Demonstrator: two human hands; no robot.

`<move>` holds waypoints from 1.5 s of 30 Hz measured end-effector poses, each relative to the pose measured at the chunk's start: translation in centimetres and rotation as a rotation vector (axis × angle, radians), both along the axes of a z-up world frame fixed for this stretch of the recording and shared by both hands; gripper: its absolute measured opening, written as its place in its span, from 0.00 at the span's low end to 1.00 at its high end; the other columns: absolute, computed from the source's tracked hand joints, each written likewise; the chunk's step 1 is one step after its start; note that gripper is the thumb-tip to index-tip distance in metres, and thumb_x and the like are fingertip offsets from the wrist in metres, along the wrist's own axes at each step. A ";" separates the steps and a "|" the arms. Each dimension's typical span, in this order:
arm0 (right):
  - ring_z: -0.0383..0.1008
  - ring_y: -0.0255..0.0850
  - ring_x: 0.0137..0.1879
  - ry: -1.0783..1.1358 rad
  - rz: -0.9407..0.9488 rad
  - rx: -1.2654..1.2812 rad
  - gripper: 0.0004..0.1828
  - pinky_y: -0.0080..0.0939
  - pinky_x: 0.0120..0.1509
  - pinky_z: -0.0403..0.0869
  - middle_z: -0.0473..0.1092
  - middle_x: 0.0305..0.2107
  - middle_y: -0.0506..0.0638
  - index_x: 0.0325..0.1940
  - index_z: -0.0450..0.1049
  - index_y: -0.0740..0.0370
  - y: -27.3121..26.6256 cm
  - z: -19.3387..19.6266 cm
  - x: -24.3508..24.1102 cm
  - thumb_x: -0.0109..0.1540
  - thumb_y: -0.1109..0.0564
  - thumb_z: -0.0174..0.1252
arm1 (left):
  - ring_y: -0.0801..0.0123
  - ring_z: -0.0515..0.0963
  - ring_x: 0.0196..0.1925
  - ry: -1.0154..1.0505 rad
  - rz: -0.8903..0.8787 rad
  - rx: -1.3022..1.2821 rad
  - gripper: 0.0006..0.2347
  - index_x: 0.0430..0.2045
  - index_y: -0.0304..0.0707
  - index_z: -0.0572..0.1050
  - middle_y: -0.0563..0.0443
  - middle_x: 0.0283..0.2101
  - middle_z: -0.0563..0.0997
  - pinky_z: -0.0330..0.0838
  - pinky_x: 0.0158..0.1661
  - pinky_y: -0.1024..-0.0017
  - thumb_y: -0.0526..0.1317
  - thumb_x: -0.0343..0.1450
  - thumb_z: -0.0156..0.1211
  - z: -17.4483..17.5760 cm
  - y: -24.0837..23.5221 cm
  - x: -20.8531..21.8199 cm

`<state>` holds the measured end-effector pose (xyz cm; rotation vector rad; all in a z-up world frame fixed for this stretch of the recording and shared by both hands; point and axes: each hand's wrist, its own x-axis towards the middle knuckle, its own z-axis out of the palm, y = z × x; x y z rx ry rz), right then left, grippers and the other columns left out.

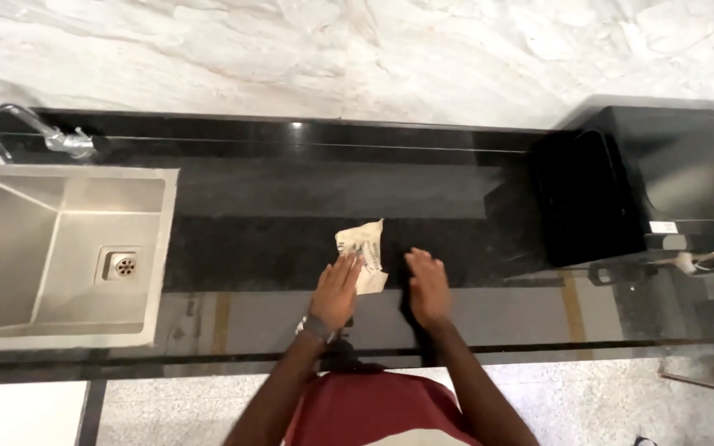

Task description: Wiping a black granite countertop with a cloth in a hotel breakfast area.

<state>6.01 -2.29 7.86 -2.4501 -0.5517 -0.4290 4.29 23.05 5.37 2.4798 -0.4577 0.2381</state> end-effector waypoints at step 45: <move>0.50 0.51 0.82 0.267 0.484 -0.299 0.27 0.57 0.83 0.48 0.56 0.76 0.56 0.76 0.61 0.60 1.3 -4.6 3.6 0.74 0.50 0.40 | 0.41 0.52 0.77 0.104 0.543 0.050 0.34 0.72 0.43 0.55 0.38 0.77 0.54 0.49 0.67 0.41 0.60 0.74 0.50 -5.4 8.0 -7.8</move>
